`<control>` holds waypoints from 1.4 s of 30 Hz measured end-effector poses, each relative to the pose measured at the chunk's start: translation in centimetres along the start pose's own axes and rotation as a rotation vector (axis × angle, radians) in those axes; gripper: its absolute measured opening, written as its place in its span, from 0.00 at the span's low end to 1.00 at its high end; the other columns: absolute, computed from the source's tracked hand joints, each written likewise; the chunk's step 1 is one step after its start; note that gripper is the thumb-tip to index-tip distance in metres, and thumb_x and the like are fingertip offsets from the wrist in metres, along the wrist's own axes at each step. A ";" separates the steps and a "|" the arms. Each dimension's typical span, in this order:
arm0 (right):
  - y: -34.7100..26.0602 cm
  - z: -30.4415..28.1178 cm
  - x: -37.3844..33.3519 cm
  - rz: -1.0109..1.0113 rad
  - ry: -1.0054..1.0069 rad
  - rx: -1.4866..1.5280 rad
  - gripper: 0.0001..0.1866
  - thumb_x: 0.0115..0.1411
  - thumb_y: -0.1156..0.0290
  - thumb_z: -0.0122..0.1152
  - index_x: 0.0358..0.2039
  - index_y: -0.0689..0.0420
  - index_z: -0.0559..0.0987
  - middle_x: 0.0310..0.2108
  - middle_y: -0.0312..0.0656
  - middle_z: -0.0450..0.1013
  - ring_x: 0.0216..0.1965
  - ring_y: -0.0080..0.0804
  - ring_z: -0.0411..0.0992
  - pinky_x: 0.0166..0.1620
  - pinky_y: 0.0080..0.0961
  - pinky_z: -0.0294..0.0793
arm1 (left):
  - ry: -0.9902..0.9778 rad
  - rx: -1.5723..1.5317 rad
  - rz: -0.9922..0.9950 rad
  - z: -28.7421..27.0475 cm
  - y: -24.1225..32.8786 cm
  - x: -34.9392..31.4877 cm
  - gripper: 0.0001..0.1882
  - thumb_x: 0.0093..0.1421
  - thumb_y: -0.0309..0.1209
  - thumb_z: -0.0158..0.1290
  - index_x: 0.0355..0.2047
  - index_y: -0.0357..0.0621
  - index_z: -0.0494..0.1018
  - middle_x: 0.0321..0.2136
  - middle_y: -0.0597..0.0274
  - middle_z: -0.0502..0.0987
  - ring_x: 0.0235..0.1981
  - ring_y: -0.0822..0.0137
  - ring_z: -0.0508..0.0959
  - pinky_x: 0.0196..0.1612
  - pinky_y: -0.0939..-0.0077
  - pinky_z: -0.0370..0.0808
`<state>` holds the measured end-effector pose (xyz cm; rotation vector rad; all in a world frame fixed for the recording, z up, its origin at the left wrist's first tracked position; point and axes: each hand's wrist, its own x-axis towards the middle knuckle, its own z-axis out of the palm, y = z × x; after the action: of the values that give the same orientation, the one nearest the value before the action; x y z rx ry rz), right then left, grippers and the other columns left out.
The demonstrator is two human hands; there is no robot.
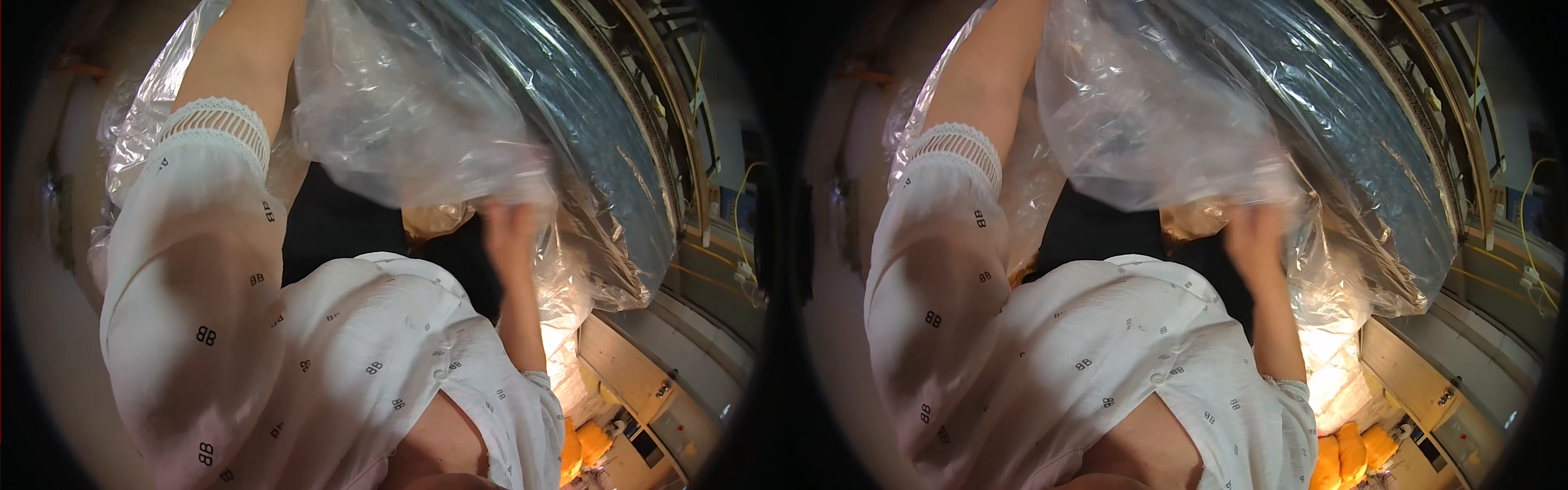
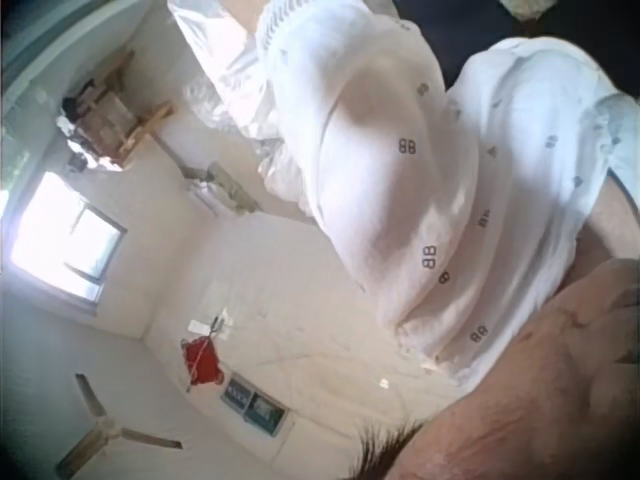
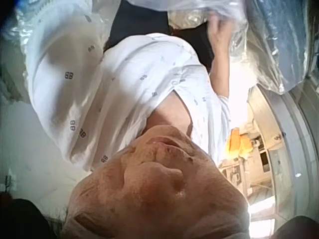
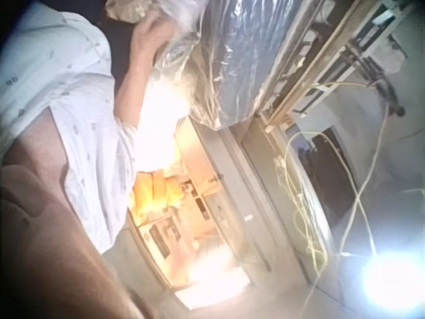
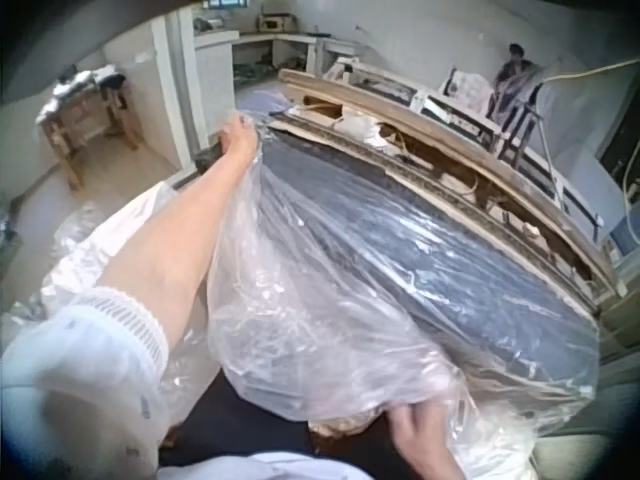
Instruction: Wrapping a large dark foam or rubber object in clear plastic film and tucking the edges.
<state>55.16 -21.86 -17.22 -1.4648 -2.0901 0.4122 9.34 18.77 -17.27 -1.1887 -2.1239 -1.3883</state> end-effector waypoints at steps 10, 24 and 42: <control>3.4 -9.0 -3.4 0.238 0.511 -0.006 0.10 0.60 0.73 0.48 0.42 0.62 0.72 0.40 0.42 0.69 0.39 0.27 0.68 0.41 0.21 0.67 | -0.054 -0.243 -0.063 -1.4 3.6 -2.1 0.13 0.59 0.38 0.42 0.37 0.43 0.67 0.35 0.44 0.73 0.40 0.44 0.72 0.43 0.55 0.68; 7.0 23.6 2.6 -0.040 0.039 0.351 0.33 0.53 0.62 0.57 0.54 0.67 0.59 0.49 0.59 0.63 0.47 0.52 0.65 0.53 0.34 0.62 | 0.133 -0.209 0.016 -1.0 0.8 -0.1 0.10 0.58 0.36 0.43 0.34 0.43 0.68 0.34 0.44 0.73 0.38 0.45 0.72 0.42 0.57 0.68; 2.4 -7.8 -0.6 0.108 -0.266 2.082 0.31 0.51 0.55 0.60 0.49 0.65 0.69 0.42 0.49 0.70 0.41 0.38 0.70 0.48 0.35 0.69 | -0.138 -0.234 0.040 -0.6 2.0 -1.2 0.12 0.57 0.38 0.46 0.37 0.45 0.70 0.35 0.50 0.74 0.40 0.49 0.72 0.43 0.60 0.67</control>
<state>61.77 -22.07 -12.45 -0.1264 -0.6267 1.9640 11.52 18.00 -16.61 -1.4462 -2.0561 -1.6146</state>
